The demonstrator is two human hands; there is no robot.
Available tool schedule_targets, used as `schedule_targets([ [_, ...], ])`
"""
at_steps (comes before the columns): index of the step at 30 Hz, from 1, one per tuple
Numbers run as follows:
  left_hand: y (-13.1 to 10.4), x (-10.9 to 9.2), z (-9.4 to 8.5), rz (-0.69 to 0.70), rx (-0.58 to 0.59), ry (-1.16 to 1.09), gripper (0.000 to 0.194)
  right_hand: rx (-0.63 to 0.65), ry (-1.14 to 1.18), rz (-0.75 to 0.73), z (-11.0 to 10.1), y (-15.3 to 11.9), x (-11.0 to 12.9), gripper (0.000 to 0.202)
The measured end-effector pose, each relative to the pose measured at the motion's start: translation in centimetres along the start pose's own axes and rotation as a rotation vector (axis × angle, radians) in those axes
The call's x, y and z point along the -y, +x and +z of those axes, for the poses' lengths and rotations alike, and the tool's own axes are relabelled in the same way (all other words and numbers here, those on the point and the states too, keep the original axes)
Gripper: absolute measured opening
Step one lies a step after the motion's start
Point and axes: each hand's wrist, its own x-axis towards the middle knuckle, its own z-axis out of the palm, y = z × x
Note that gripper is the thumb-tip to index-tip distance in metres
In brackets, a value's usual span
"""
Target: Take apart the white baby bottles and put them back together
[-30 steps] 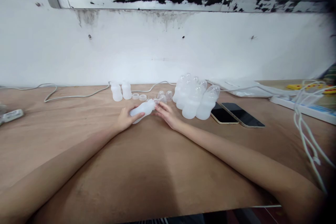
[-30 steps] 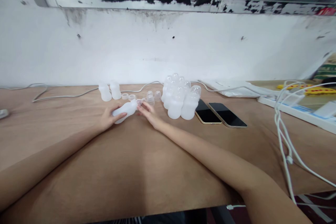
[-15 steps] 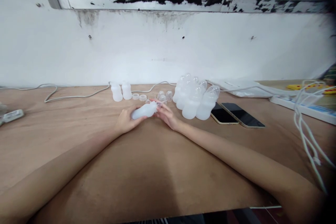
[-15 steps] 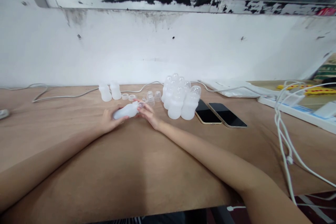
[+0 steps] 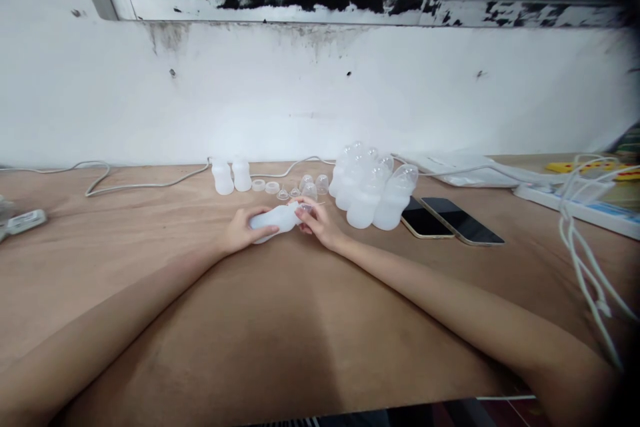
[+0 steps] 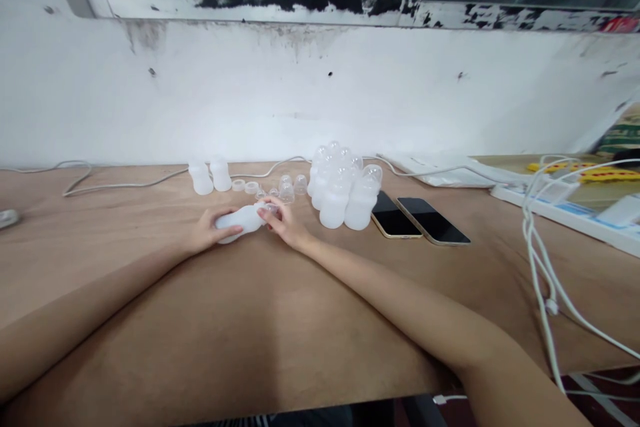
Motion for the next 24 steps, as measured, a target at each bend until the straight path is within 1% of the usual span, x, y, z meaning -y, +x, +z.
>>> schedule_targets([
  [2, 0.3, 0.1, -0.4, -0.1, 0.16, -0.274, 0.044, 0.026, -0.036, -0.107, 0.0, -0.3, 0.3, 0.031],
  [4, 0.3, 0.0, -0.6, -0.185, 0.283, -0.465, 0.044, 0.031, -0.116, -0.18, 0.0, -0.6, 0.6, 0.028],
  [5, 0.3, -0.1, -0.7, -0.207, 0.306, -0.505, 0.044, 0.023, -0.151, -0.193, -0.1, -0.7, 0.7, 0.026],
  [6, 0.2, -0.2, -0.7, -0.208, 0.303, -0.503, 0.044, 0.014, -0.169, -0.19, -0.1, -0.8, 0.8, 0.024],
  [8, 0.0, -0.5, -0.6, -0.151, 0.249, -0.41, 0.044, -0.009, -0.159, -0.155, 0.0, -0.9, 1.0, 0.023],
  [12, -0.5, -0.9, -0.2, 0.026, 0.115, -0.125, 0.042, -0.048, -0.092, -0.1, 0.5, -0.8, 1.0, 0.026],
  [15, -0.6, -0.8, 0.2, 0.065, 0.014, 0.04, 0.044, -0.054, -0.06, -0.072, 0.8, -0.6, 0.7, 0.028],
  [18, -0.3, -0.5, 0.4, 0.043, -0.066, 0.091, 0.044, -0.065, -0.085, -0.055, 0.6, -0.1, 0.3, 0.032],
  [20, 0.1, -0.3, 0.5, -0.01, -0.123, 0.062, 0.044, -0.064, -0.245, -0.133, 0.0, 0.3, -0.1, 0.035],
  [22, 0.4, 0.0, 0.5, -0.074, -0.172, 0.002, 0.045, -0.059, -0.496, -0.268, -0.9, 0.8, -0.8, 0.039],
  [24, 0.7, 0.2, 0.5, -0.129, -0.203, -0.07, 0.047, -0.11, -0.729, -0.362, -1.8, 1.4, -1.8, 0.042],
])
